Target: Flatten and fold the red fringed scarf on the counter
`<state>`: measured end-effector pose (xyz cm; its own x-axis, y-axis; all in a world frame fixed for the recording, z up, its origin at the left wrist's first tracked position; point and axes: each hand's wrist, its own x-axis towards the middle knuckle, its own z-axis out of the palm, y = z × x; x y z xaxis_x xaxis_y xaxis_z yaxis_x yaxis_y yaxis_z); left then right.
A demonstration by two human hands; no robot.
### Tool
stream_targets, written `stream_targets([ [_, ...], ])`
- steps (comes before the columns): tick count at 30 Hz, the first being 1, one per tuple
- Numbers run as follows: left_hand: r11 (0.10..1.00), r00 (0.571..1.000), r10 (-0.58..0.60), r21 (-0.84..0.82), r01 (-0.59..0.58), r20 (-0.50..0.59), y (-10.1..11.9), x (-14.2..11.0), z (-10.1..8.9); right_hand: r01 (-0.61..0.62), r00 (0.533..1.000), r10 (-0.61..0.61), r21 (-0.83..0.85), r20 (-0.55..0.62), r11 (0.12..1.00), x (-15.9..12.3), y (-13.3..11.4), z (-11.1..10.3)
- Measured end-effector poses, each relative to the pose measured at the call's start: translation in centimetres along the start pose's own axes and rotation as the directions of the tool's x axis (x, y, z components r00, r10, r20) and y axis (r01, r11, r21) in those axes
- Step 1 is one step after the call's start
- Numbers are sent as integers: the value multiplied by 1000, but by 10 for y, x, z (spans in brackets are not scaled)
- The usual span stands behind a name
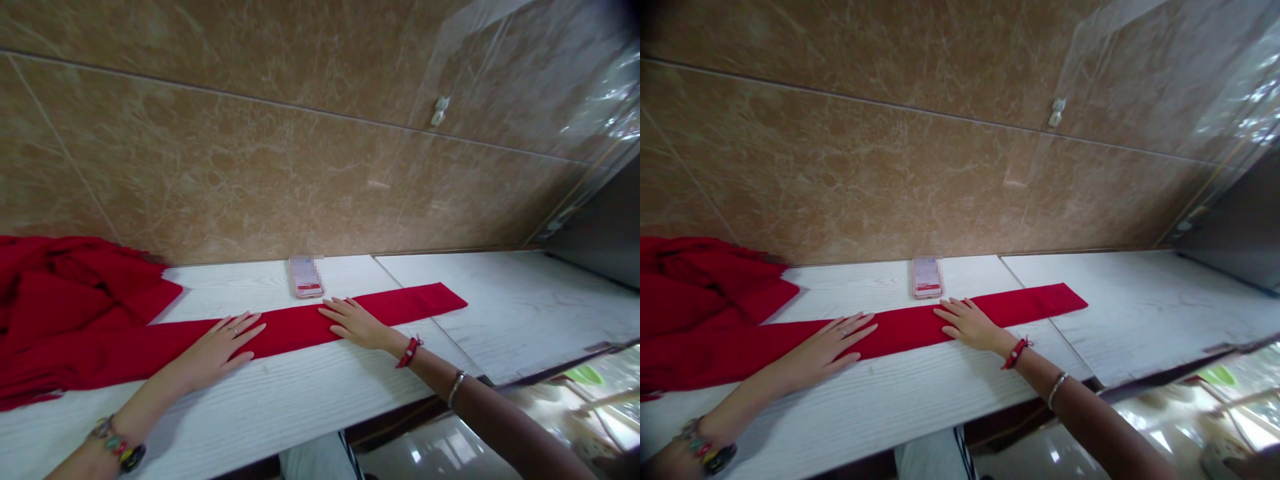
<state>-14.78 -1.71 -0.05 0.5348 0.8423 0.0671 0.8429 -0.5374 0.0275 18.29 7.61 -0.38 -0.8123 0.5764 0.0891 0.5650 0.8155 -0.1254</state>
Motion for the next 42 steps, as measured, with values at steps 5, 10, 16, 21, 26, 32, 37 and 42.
stream_targets([
  [5,999,1000,26,25,-25,-12,1,0,-6,9,998,-10,-17,-54,1000,-7,11,2],
  [10,978,978,180,130,-166,-109,13,2,-9,203,945,-206,-37,-253,978,-12,0,2],
  [16,942,947,256,269,-199,-192,23,7,-3,357,858,-380,-132,-345,925,-2,-16,4],
  [21,929,946,287,285,-236,-152,27,27,-11,366,836,-381,-117,-396,923,1,-15,4],
  [26,968,951,242,118,-222,-193,23,33,-16,352,852,-345,-58,-393,934,-2,-13,5],
  [32,969,936,239,122,-214,-258,21,28,-12,342,849,-339,-67,-406,937,-2,-14,3],
  [37,958,923,265,183,-220,-280,24,29,-10,327,813,-380,-194,-441,925,2,-21,1],
  [42,916,903,361,272,-296,-233,26,27,-13,330,785,-407,-241,-467,913,0,-25,-1],
])
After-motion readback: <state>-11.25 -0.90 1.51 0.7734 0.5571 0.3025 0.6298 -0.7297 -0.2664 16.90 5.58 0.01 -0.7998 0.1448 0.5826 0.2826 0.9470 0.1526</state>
